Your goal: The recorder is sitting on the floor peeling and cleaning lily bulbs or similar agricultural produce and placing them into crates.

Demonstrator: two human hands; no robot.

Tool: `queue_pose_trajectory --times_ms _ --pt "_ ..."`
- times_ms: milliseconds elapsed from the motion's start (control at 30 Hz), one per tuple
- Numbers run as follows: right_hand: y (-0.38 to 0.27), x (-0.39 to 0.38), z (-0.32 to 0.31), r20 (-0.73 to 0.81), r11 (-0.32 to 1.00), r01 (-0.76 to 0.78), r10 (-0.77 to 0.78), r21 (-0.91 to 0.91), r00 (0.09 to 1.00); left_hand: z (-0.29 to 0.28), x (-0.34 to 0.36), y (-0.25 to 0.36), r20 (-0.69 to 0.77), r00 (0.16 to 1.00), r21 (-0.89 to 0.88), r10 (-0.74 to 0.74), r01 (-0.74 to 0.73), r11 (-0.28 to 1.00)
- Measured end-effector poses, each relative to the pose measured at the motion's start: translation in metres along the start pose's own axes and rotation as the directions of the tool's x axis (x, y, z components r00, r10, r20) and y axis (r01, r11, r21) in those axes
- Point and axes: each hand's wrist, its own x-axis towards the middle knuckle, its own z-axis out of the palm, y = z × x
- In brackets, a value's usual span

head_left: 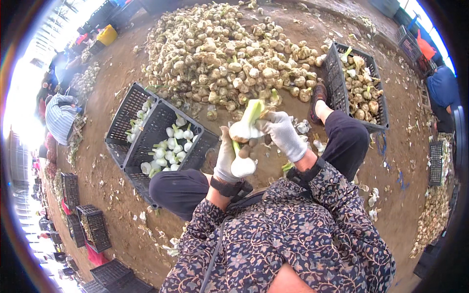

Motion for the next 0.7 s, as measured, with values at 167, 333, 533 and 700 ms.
queue_pose_trajectory --times_ms 167,333,533,700 --pt "0.02 0.006 -0.002 -0.338 0.979 -0.024 0.092 0.201 0.937 -0.02 -0.019 0.069 -0.256 0.587 0.681 0.768 -0.454 0.574" --pt "0.023 0.008 0.002 -0.289 0.997 -0.06 0.073 0.055 0.954 -0.013 -0.034 0.116 0.32 -0.109 0.943 0.941 0.13 -0.306" --pt "0.03 0.014 0.034 -0.322 0.998 0.066 -0.057 0.017 0.945 0.002 0.02 -0.02 0.214 0.759 0.888 0.615 -0.413 0.202" --pt "0.017 -0.005 0.022 0.126 0.982 -0.169 0.159 0.078 0.979 -0.009 0.03 0.002 0.074 0.836 0.747 0.544 -0.407 0.526"
